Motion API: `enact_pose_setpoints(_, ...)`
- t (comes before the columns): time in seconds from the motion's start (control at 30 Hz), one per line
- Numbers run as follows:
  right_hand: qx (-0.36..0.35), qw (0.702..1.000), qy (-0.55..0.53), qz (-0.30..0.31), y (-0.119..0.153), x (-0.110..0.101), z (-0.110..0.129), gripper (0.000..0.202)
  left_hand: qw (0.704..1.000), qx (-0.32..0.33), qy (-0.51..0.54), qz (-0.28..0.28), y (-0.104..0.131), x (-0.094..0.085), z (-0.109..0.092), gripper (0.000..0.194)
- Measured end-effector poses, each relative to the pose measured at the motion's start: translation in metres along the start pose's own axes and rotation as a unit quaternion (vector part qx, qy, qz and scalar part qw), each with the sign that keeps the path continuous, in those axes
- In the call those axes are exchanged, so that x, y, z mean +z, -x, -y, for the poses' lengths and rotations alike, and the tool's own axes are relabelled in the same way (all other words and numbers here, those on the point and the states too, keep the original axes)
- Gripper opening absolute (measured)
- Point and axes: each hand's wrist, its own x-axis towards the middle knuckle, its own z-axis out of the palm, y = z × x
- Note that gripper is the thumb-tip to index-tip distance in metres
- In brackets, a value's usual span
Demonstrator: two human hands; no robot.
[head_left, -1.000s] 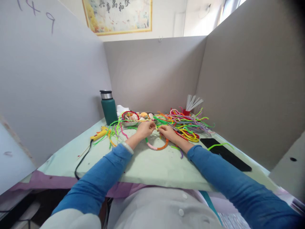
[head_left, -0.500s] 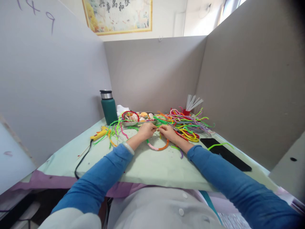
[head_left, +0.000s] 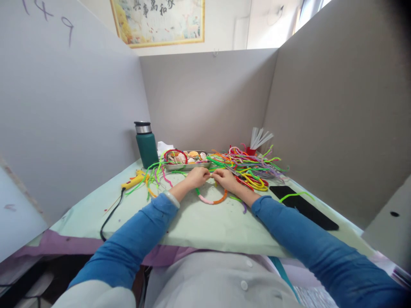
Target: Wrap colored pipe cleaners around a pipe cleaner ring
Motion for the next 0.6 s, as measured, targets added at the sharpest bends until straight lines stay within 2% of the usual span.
enact_pose_setpoints(0.2,-0.004,1.0,0.0,0.006,0.001,0.0,0.001,0.02,0.999,-0.023,0.023,0.021,-0.001,0.0,-0.001,0.029)
enact_pose_setpoints(0.33,-0.001,1.0,-0.002,0.011,0.001,0.0,0.001,0.021,0.993,-0.061,0.089,0.049,-0.001,0.0,-0.001,0.031)
enact_pose_setpoints(0.5,-0.005,1.0,-0.015,0.014,0.002,-0.002,0.003,0.022,0.95,-0.139,0.257,0.105,0.005,-0.004,-0.005,0.036)
enact_pose_setpoints(0.6,-0.006,1.0,-0.016,0.015,0.002,-0.002,0.005,0.023,0.929,-0.153,0.313,0.125,0.009,-0.006,-0.007,0.037)
